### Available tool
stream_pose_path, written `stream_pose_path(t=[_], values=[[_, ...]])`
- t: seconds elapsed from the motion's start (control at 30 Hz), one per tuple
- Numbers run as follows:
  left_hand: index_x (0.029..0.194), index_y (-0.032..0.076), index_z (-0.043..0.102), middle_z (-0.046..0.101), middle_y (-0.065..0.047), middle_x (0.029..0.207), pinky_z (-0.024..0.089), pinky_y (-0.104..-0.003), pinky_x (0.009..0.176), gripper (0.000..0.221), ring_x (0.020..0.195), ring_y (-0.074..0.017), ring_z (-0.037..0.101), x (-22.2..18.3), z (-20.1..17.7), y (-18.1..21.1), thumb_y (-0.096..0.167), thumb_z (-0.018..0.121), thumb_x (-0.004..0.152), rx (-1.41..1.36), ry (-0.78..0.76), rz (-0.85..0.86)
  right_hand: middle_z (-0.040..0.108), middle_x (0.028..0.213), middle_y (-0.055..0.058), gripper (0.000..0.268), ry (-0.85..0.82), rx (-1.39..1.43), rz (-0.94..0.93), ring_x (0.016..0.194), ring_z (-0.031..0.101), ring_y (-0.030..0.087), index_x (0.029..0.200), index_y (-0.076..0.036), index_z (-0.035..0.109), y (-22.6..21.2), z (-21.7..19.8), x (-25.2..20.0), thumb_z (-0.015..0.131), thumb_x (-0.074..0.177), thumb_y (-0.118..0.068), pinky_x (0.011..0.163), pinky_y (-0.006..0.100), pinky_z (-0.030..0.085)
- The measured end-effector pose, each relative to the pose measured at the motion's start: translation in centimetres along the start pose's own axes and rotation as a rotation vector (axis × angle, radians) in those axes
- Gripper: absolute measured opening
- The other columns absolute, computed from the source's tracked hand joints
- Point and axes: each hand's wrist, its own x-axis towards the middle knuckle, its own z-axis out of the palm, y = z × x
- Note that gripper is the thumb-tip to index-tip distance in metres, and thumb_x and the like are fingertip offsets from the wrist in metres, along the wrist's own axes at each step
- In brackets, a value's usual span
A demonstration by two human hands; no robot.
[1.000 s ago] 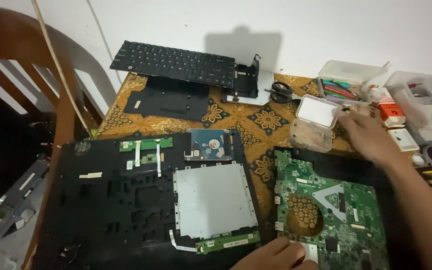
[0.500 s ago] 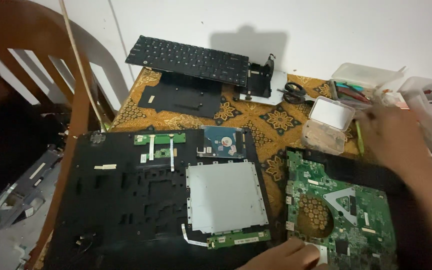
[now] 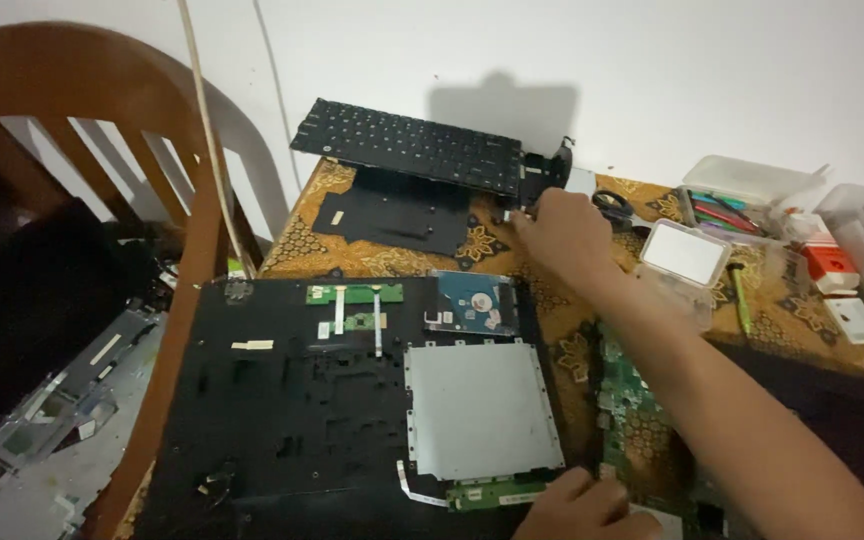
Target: Repairing a laptop by connecting internal ribbon cables and securing components with a screwdriver
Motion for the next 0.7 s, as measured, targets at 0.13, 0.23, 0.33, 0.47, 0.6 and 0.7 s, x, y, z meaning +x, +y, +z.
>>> stream_pose_path(t=[0.13,0.23,0.33,0.47,0.6,0.7], values=[[0.096,0.012,0.053,0.035,-0.008,0.080,0.029,-0.036,0.069,0.030,0.065,-0.0188,0.028,0.4,-0.4,0.3,0.023,0.051,0.124,0.006,0.104,0.052,0.053,0.062,0.007,0.056,0.031,-0.027,0.064,0.054,0.055,0.029,0.067,-0.009,0.050,0.1,0.7,0.5,0.059,0.107,-0.046,0.046,0.039,0.044],[0.098,0.012,0.051,0.036,-0.009,0.080,0.029,-0.036,0.070,0.032,0.066,-0.0185,0.028,0.3,-0.7,0.7,0.030,0.044,0.124,-0.076,0.123,0.050,0.033,0.053,0.002,0.051,0.029,0.110,0.053,0.046,0.034,0.019,0.060,-0.013,0.037,0.9,0.4,0.6,0.059,0.102,-0.032,0.044,0.034,0.031],[0.097,0.011,0.052,0.042,-0.011,0.079,0.034,-0.038,0.069,0.029,0.065,-0.0219,0.035,0.5,-0.5,0.5,0.029,0.052,0.120,-0.121,0.177,0.063,0.035,0.050,0.002,0.045,0.034,0.255,0.055,0.049,0.034,0.016,0.055,-0.011,0.043,2.5,0.5,1.2,0.062,0.094,-0.023,0.049,0.036,0.031],[0.095,0.012,0.055,0.050,-0.009,0.097,0.035,-0.040,0.077,0.035,0.079,-0.0243,0.043,1.2,-2.2,1.3,0.026,0.044,0.124,-0.085,0.152,0.206,0.036,0.040,0.003,0.063,0.040,0.419,-0.023,0.038,0.029,0.015,0.046,-0.011,0.041,3.8,-2.2,-1.8,0.065,0.104,-0.019,0.048,0.032,0.029],[0.099,0.013,0.052,0.048,-0.008,0.093,0.032,-0.042,0.071,0.025,0.075,-0.0223,0.038,1.7,-2.1,1.5,0.027,0.055,0.119,-0.070,0.169,0.239,0.062,0.063,0.008,0.033,-0.024,0.485,0.089,0.053,0.047,0.017,0.084,-0.008,0.077,5.9,-3.3,-1.4,0.068,0.106,-0.030,0.053,0.035,0.035],[0.085,0.011,0.060,0.057,-0.007,0.080,0.036,-0.039,0.067,0.021,0.072,-0.0246,0.050,2.5,-3.5,2.3,0.012,0.070,0.103,-0.030,0.218,0.239,0.057,0.063,0.008,0.020,-0.074,0.832,0.264,0.045,0.039,0.013,0.097,-0.008,0.075,6.3,-3.4,-2.1,0.068,0.105,-0.025,0.040,0.028,0.028]])
